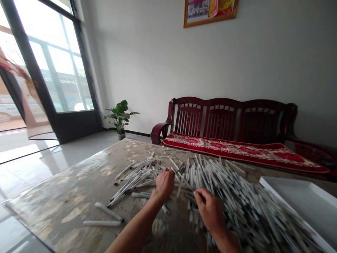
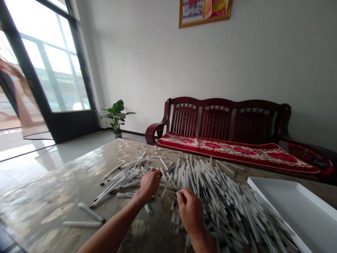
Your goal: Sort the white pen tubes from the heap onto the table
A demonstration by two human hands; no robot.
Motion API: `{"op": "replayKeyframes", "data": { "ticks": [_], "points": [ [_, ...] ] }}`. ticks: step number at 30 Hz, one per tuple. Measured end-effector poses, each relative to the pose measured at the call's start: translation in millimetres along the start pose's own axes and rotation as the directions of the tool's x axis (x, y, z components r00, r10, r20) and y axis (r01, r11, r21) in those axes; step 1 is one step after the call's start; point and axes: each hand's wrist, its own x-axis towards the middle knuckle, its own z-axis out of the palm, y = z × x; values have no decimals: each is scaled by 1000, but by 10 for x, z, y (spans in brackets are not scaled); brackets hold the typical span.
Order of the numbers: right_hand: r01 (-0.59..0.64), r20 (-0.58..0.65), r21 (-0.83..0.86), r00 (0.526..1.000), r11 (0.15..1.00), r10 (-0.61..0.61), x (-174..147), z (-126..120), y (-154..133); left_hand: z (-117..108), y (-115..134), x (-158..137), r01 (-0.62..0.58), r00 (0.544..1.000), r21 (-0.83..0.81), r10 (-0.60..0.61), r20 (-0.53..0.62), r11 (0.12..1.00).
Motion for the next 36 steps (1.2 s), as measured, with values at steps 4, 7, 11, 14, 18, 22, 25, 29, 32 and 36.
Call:
{"op": "replayKeyframes", "data": {
  "ticks": [4,7,11,14,18,22,25,29,32,36],
  "points": [
    [-4,-16,3,1000,1000,4,1,-12,14,22,24,52,-50,997,38,48,52,998],
    [0,-17,5,1000,1000,0,3,-11,24,33,34,74,-98,991,65,91,96,993],
    [-9,-8,-4,1000,1000,9,-2,12,41,15,83,136,-130,981,97,114,155,987],
    [-18,3,-14,1000,1000,18,-7,27,55,-17,111,207,-143,973,106,120,199,984],
    [-36,5,-22,999,999,36,-8,29,73,-26,102,264,-157,966,99,132,221,983],
    [-30,-8,-12,1000,999,30,-6,31,86,8,68,246,-162,972,75,146,186,984],
    [-30,-27,-5,999,1000,30,-3,32,97,2,56,191,-159,980,39,152,129,987],
    [-34,-52,-15,998,999,33,10,18,114,-45,84,43,-171,984,-29,172,53,985],
    [-36,-57,-31,998,999,34,22,0,116,-59,137,-101,-263,957,-185,281,78,947],
    [-35,-53,-47,998,998,33,25,-12,98,-54,218,-206,-296,948,-242,316,46,924]
  ]
}}
